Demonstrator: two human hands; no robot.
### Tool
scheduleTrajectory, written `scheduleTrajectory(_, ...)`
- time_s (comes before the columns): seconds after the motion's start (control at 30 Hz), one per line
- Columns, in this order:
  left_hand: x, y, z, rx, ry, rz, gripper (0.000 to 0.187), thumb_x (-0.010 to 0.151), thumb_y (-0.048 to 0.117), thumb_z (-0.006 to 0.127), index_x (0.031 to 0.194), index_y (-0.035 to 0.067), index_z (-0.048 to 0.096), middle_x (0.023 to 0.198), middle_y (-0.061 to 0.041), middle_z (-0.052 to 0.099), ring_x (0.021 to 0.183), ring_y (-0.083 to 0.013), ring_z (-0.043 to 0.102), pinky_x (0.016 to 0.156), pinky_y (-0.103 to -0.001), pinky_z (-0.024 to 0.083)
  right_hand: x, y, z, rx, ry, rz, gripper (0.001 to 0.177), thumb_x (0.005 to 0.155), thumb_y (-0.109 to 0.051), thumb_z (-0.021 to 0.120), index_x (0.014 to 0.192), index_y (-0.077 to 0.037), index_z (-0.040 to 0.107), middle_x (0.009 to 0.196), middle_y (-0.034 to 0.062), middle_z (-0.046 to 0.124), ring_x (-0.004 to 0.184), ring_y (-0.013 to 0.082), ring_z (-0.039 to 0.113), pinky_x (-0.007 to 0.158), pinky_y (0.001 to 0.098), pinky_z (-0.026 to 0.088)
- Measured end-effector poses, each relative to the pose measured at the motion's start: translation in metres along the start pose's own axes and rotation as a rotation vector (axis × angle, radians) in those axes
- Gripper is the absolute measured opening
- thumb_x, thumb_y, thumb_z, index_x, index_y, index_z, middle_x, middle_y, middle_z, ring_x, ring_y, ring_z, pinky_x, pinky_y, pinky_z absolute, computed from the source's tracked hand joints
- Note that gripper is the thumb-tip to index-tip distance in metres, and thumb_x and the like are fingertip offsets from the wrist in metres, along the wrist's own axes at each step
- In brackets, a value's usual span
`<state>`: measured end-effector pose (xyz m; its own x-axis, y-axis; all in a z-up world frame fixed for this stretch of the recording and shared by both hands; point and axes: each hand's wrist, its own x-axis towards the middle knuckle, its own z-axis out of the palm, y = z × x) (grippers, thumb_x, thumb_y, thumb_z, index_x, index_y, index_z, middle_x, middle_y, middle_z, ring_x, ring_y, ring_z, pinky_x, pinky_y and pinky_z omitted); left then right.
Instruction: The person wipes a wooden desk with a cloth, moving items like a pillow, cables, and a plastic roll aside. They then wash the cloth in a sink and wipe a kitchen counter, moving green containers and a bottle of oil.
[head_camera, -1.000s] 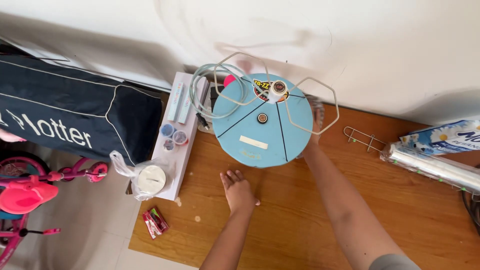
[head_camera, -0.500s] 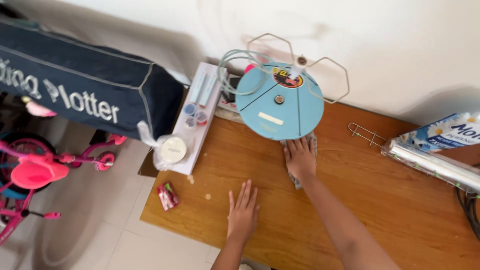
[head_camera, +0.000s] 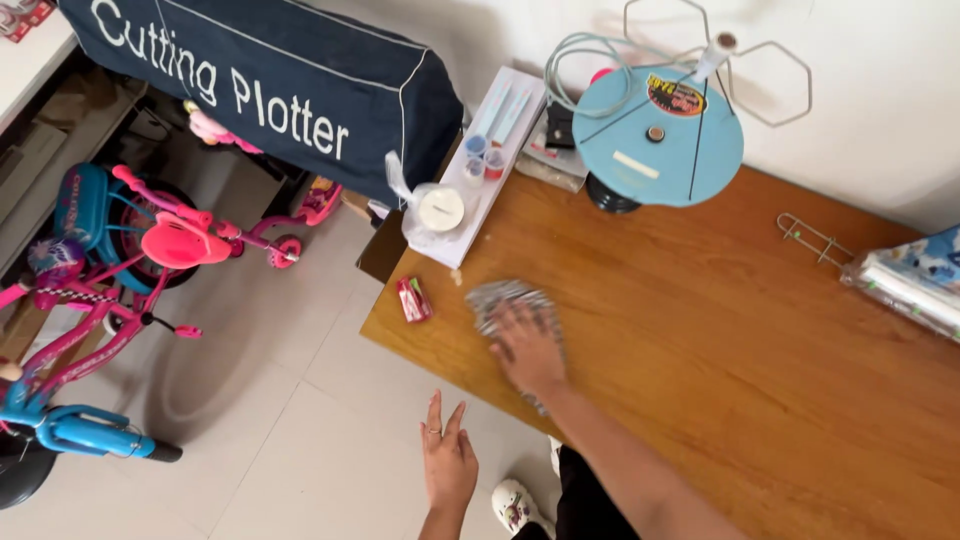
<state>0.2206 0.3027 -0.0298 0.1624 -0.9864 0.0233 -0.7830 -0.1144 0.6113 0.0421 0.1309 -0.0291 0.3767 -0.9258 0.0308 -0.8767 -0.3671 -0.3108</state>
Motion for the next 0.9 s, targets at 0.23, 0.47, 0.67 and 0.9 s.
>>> scheduleTrajectory(0.23,-0.005,0.042,-0.024,-0.133,0.036,0.036,0.043,0.096,0.009,0.057,0.139,0.016,0.062,0.17,-0.003,0.022,0.147,-0.0356,0.04,0.117,-0.054,0.037,-0.092,-0.01,-0.017,-0.065,-0.036,-0.313,0.056,0.108,-0.044,0.038,0.161,-0.025,0.032,0.168,-0.0037,0.029,0.156,0.0221,0.019,0.123,0.0523,0.012)
scheduleTrajectory(0.47,-0.019,0.052,-0.044,-0.26,-0.018,-0.051,0.035,0.095,0.016,0.062,0.129,0.02,0.069,0.169,0.003,0.025,0.149,-0.0265,0.038,0.106,-0.045,0.051,-0.269,0.142,-0.065,0.073,-0.099,0.45,0.062,0.101,-0.044,0.04,0.159,-0.022,0.035,0.168,0.0016,0.03,0.158,0.0252,0.018,0.125,0.0541,0.005)
scheduleTrajectory(0.67,-0.026,0.054,-0.068,-0.217,-0.125,-0.176,0.036,0.095,0.023,0.062,0.13,0.024,0.069,0.169,0.004,0.023,0.149,-0.0255,0.037,0.109,-0.044,0.049,-0.373,0.203,-0.093,0.012,0.116,1.217,0.066,0.102,-0.04,0.034,0.164,-0.017,0.026,0.173,0.0071,0.019,0.159,0.0296,0.012,0.119,0.0649,0.013)
scheduleTrajectory(0.9,-0.044,0.033,-0.078,-0.146,-0.016,-0.049,0.035,0.092,0.02,0.067,0.127,0.022,0.071,0.168,-0.003,0.029,0.144,-0.0319,0.043,0.112,-0.046,0.045,-0.287,0.123,-0.091,-0.051,0.28,1.341,0.087,0.092,-0.053,0.055,0.159,-0.001,0.036,0.163,0.0227,0.037,0.154,0.0368,0.022,0.121,0.0579,0.003)
